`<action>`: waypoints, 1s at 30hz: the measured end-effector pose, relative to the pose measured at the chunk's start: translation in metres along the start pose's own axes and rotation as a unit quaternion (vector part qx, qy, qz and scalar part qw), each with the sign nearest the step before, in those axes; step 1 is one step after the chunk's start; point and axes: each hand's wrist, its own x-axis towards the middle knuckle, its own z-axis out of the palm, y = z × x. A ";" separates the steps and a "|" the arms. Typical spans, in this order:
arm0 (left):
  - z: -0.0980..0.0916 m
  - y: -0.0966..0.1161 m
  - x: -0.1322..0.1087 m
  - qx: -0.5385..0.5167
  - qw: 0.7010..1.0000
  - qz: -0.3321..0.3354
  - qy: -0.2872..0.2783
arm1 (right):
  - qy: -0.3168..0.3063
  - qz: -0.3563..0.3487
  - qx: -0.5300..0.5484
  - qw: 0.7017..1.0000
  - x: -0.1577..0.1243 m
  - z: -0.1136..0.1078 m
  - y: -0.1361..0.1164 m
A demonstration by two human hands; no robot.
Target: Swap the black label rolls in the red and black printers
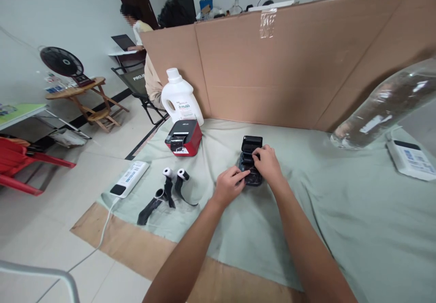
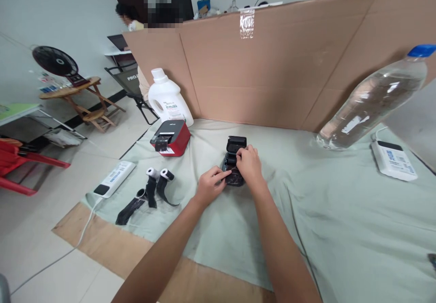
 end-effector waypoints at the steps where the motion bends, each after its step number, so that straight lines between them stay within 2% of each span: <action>1: 0.000 0.000 0.000 -0.003 1.000 0.001 -0.001 | 0.037 0.013 0.020 0.999 0.000 0.001 0.000; 3: 0.000 -0.001 -0.001 -0.015 1.000 0.006 0.000 | 0.112 0.041 0.073 0.990 0.003 0.001 0.001; 5: 0.000 -0.003 -0.002 -0.044 0.999 0.014 0.000 | 0.145 0.065 0.142 0.977 0.006 -0.001 0.005; 9: 0.000 -0.006 -0.004 -0.118 0.993 0.025 0.014 | 0.089 0.078 0.259 0.959 0.010 -0.007 0.014; 14: -0.003 -0.005 -0.004 -0.179 0.982 0.040 0.039 | 0.048 0.054 0.280 0.957 0.011 -0.012 0.016; 24: -0.003 0.000 -0.008 -0.124 0.989 0.074 0.035 | 0.048 0.059 0.271 0.960 0.011 -0.017 0.008; 27: -0.003 0.000 -0.008 -0.110 0.992 0.064 0.010 | 0.013 0.064 0.260 0.963 0.010 -0.021 0.005; 30: -0.004 0.002 -0.006 -0.105 0.991 0.064 -0.049 | -0.062 0.054 0.246 0.966 0.008 -0.028 0.008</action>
